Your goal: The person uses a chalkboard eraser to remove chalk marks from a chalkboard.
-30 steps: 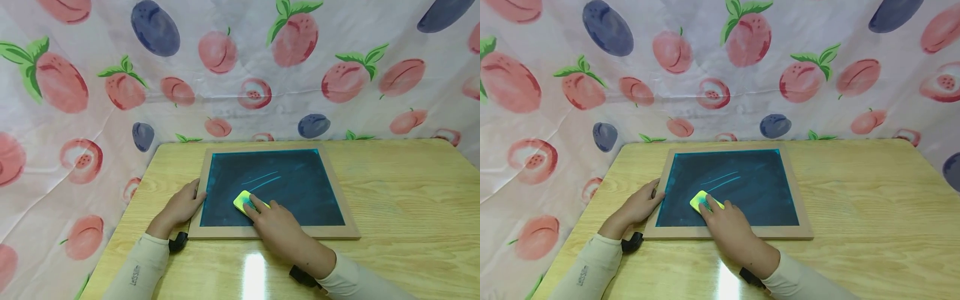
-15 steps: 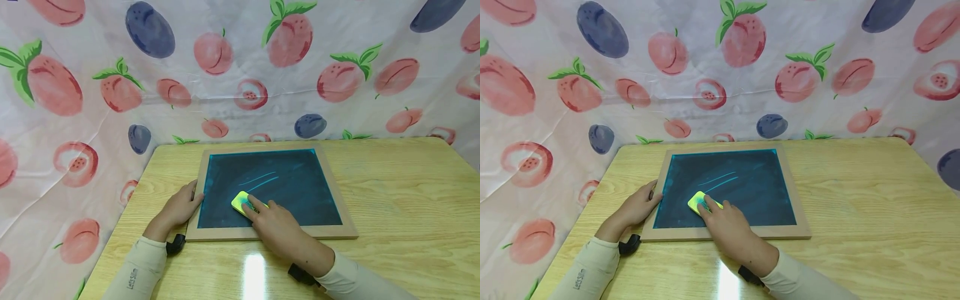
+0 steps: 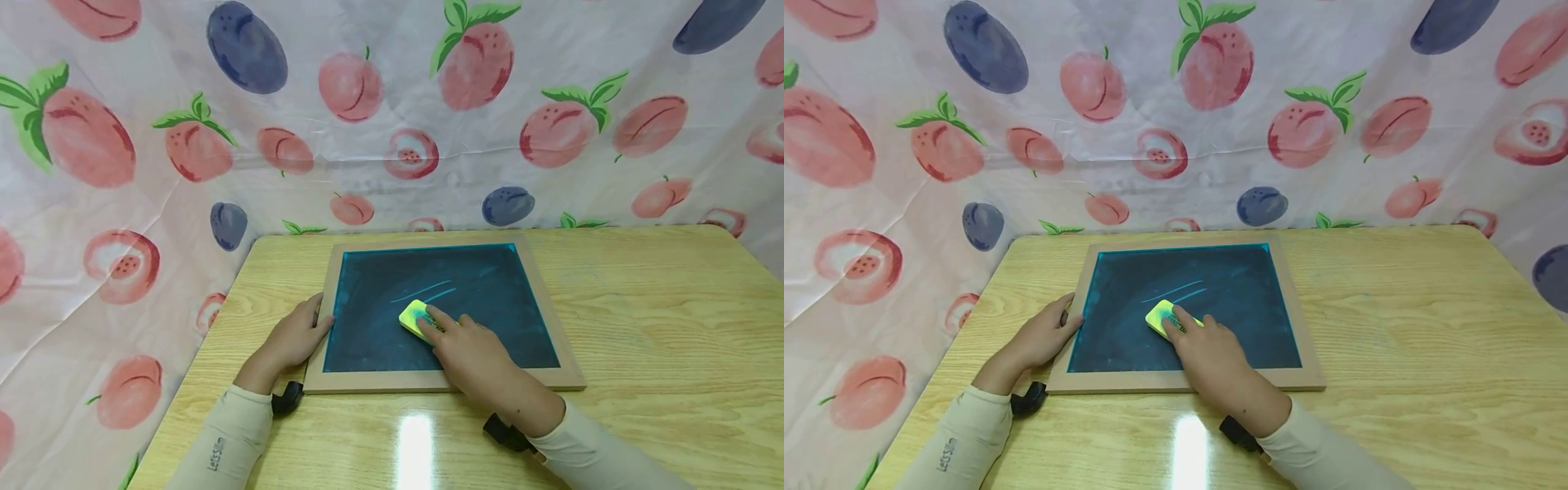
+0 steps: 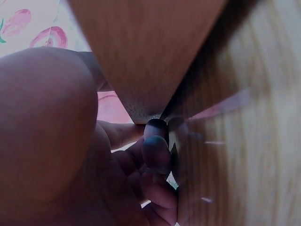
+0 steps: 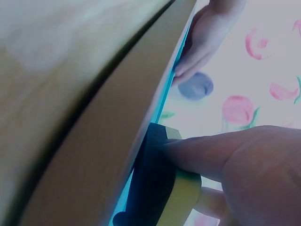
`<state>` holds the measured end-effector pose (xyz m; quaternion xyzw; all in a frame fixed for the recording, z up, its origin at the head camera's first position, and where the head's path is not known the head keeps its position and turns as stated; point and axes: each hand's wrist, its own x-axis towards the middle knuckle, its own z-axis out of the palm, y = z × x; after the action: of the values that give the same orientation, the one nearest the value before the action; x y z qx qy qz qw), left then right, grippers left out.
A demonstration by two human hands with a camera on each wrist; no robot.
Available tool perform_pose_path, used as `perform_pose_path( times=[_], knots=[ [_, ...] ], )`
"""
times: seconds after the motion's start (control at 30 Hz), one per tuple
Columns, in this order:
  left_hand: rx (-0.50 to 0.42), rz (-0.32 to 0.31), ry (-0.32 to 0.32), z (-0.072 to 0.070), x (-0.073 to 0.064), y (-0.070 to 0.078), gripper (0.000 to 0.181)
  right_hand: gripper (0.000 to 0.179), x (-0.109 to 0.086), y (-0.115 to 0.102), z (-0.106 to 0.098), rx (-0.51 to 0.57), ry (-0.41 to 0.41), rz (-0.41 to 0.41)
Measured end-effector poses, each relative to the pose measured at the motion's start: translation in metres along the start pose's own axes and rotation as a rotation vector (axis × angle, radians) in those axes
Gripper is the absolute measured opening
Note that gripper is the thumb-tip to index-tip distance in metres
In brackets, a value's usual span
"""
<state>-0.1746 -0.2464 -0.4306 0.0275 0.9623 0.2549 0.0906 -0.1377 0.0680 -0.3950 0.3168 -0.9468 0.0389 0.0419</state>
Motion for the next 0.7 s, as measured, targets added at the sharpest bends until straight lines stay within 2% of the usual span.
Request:
perform_pose_path(
  times=[0.4,0.7],
  knots=[
    [0.009,-0.012,0.004,0.001,0.001,0.0,0.065,0.046,-0.001,0.039,-0.003,0.017,0.069,0.112],
    [0.001,-0.002,0.008,0.001,0.002,-0.001,0.064,0.047,-0.002,0.064,-0.01,0.047,0.046,0.191]
  ],
)
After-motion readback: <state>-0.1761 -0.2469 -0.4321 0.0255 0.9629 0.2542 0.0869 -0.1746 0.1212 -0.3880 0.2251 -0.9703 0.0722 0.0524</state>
